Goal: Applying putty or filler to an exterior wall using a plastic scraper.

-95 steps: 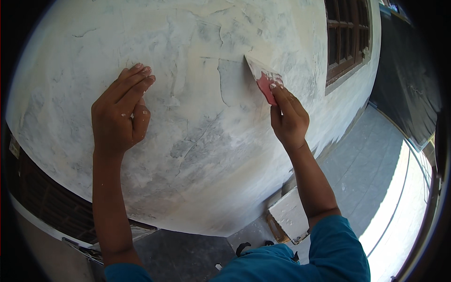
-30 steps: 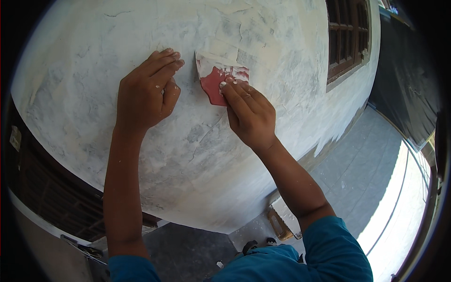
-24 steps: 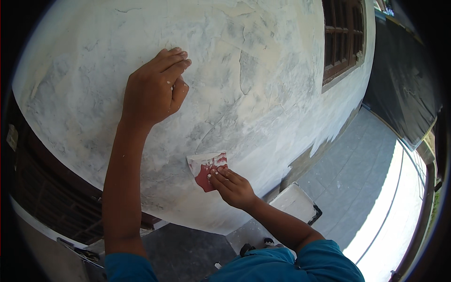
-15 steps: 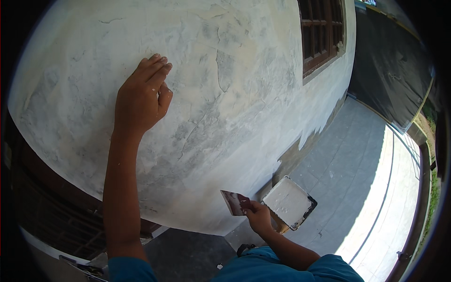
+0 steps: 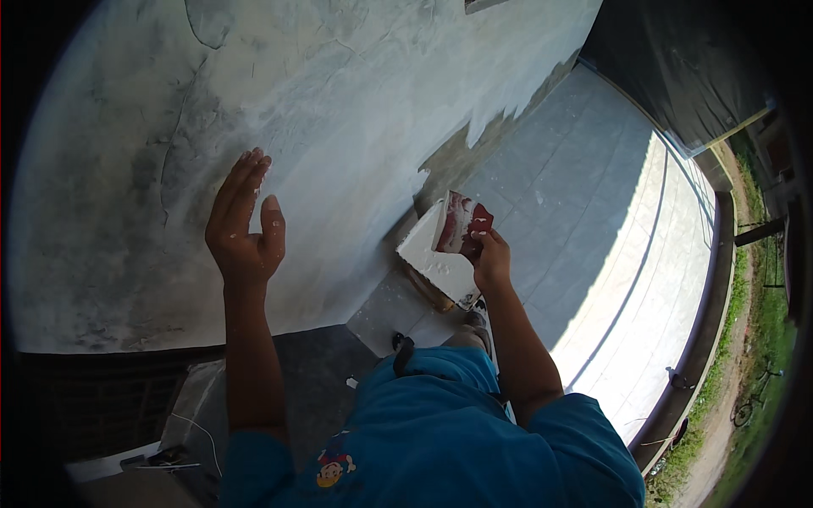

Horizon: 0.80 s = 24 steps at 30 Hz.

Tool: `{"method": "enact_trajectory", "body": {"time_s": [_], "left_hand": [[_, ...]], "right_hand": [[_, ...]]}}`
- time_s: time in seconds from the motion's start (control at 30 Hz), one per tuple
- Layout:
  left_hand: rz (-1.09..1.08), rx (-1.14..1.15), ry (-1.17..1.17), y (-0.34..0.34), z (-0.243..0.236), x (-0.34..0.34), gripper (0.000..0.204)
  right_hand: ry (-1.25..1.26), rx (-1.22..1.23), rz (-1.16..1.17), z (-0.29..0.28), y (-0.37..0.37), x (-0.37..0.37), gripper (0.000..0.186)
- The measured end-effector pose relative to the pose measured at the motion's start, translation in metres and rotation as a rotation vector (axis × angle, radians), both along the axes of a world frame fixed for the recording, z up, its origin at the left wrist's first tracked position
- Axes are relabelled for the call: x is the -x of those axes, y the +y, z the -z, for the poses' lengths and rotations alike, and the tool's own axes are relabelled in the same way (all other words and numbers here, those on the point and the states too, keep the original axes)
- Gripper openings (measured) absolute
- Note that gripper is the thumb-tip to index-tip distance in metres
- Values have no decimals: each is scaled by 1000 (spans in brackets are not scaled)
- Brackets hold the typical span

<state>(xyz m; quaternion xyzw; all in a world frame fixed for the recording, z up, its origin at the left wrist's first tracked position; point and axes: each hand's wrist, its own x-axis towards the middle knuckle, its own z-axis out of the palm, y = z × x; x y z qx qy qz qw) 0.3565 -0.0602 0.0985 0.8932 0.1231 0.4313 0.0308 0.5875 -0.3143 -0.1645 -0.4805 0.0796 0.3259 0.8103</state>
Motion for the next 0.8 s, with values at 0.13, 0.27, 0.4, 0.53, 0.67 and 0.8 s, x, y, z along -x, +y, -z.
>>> {"method": "enact_trajectory", "body": {"time_s": [0.13,0.27,0.4,0.53,0.67,0.8], "left_hand": [[-150,733,-73,-59,177,-35,38],[-478,1511,87,-119,357,-49,56],[-549,2001,-101,-180,487,-66,80],[-598,2300,-141,-220,543,-88,102],[-695,2351,-315,-231,574,-122,114],[-759,2336,-439,-235,589,-131,113]], "right_hand": [[41,242,-62,74,-40,-55,16],[-170,656,-312,154,-65,-89,23],[-547,1035,-636,231,-66,-108,28],[-627,1034,-906,295,-50,-109,36],[-659,959,-1068,337,-20,-96,35],[-696,1012,-1008,353,6,-110,36]]}}
